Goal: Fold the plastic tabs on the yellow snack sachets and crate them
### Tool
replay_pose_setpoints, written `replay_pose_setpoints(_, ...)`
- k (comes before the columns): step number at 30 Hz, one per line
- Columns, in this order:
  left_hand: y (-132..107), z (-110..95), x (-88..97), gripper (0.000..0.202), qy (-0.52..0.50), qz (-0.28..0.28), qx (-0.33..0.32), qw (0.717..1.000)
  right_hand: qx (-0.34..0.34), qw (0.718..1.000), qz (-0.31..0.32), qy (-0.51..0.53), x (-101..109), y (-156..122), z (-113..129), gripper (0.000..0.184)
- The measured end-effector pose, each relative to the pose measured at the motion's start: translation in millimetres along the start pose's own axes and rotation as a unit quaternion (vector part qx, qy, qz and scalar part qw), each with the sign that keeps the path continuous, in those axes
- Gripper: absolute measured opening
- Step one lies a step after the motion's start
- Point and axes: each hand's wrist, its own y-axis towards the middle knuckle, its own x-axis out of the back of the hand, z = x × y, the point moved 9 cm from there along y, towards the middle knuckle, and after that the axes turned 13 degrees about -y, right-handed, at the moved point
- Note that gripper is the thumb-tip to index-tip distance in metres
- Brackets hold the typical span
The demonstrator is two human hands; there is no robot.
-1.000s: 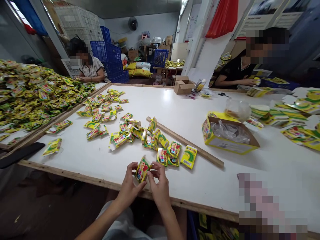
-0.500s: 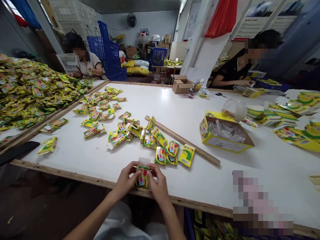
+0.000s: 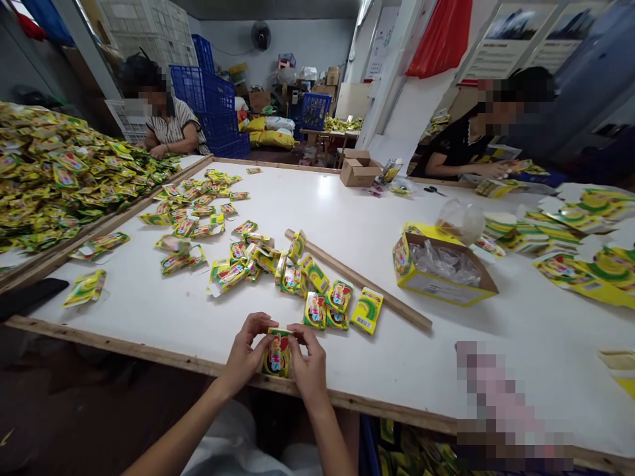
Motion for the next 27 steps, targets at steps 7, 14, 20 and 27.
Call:
replay_pose_setpoints(7, 4, -19, -6.3, 0.012, 0.07, 0.013, -0.028, 0.997, 0.025, 1.0, 0.013, -0.01, 1, 1, 13, 0.015)
replay_pose_setpoints(14, 7, -19, -6.5, 0.011, 0.07, 0.002, -0.006, 0.998, -0.004, 0.999, 0.005, -0.041, 2, 4, 18, 0.02)
replay_pose_setpoints(20, 11, -16, -5.6, 0.015, 0.066, -0.005, 0.011, 0.998, -0.007, 0.998, -0.002, -0.057, 6, 7, 20, 0.022)
replay_pose_setpoints(27, -1, -15, -7.8, 0.016, 0.044, 0.032, -0.031, 0.998, -0.016, 0.999, 0.032, -0.006, -9, -6, 13, 0.022)
